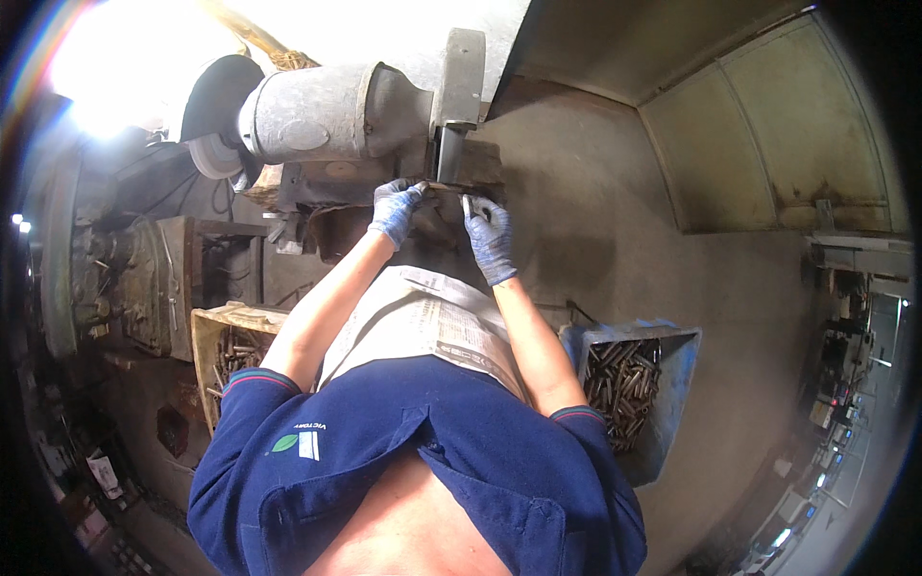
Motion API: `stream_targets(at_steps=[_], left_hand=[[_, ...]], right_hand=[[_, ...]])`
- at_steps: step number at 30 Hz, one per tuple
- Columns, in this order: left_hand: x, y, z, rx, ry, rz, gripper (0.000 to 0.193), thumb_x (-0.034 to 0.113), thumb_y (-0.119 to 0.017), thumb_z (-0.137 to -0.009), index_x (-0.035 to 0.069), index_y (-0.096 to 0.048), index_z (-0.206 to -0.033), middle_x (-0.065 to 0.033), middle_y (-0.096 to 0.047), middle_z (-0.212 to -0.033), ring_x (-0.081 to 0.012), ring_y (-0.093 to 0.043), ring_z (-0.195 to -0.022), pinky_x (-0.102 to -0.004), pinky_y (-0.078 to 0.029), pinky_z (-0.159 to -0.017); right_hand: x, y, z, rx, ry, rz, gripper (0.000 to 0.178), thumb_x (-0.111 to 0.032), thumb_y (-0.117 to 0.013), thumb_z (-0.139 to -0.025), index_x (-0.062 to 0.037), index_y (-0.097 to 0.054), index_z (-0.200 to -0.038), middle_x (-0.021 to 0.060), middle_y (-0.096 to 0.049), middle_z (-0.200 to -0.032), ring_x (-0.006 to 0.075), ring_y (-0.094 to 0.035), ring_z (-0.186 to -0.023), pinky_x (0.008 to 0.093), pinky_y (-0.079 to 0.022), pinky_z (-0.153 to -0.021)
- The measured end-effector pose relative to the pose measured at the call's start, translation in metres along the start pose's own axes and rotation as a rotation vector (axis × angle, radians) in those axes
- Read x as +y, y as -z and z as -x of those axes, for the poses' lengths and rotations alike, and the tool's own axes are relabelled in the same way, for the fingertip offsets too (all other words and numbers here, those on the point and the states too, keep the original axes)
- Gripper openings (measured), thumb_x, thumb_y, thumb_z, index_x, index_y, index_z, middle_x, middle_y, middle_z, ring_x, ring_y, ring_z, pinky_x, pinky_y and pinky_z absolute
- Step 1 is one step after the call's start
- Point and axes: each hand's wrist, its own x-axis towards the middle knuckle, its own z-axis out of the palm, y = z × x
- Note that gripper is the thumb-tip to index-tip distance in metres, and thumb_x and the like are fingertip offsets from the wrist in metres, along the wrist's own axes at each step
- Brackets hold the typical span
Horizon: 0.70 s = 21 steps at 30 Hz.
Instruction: The person picks up metal parts from a bin and grinds them using a bench grinder, rotating each part to treat different sides.
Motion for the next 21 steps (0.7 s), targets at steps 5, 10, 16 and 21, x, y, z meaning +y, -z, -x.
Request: stream_targets(at_steps=[5, 10, 16, 21], left_hand=[[0.015, 0.015, 0.003, 0.014, -0.017, 0.000, 0.012, 0.002, -0.061, -0.083, -0.004, -0.066, -0.092, -0.0071, -0.066, -0.081, -0.0131, -0.060, -0.067, -0.0254, -0.048, -0.062], [0.003, 0.038, -0.010, -0.021, -0.035, 0.006, 0.014, 0.006, -0.061, -0.084, -0.002, -0.065, -0.095, -0.0061, -0.066, -0.083, -0.0115, -0.060, -0.070, -0.0240, -0.047, -0.067], [0.021, 0.048, 0.032, -0.119, -0.062, 0.111, 0.014, 0.005, -0.063, -0.083, -0.003, -0.065, -0.095, -0.0056, -0.066, -0.083, -0.0095, -0.059, -0.071, -0.0222, -0.047, -0.068], [0.058, 0.048, 0.093, -0.300, -0.065, 0.138, 0.017, 0.007, -0.064, -0.083, -0.004, -0.063, -0.096, -0.0079, -0.066, -0.083, -0.0120, -0.061, -0.073, -0.0241, -0.050, -0.071]], right_hand=[[0.014, -0.020, -0.003, -0.006, -0.068, -0.145, 0.016, -0.013, -0.063, -0.086, 0.0018, -0.068, -0.090, -0.0030, -0.062, -0.075, 0.0043, -0.050, -0.071, 0.0234, -0.043, -0.067], [0.010, -0.036, -0.001, 0.001, -0.139, -0.291, 0.017, -0.011, -0.065, -0.084, -0.0014, -0.068, -0.097, -0.0002, -0.066, -0.081, 0.0074, -0.057, -0.078, 0.0226, -0.046, -0.075], [-0.020, -0.024, 0.027, -0.102, 0.289, 0.022, 0.023, -0.005, -0.066, -0.079, -0.0021, -0.066, -0.102, 0.0133, -0.061, -0.104, 0.0196, -0.058, -0.099, 0.0293, -0.046, -0.085], [-0.087, 0.007, 0.063, -0.212, 0.604, 0.246, 0.033, -0.016, -0.067, -0.080, -0.0013, -0.063, -0.109, 0.0154, -0.052, -0.116, 0.0263, -0.052, -0.109, 0.0327, -0.043, -0.090]])
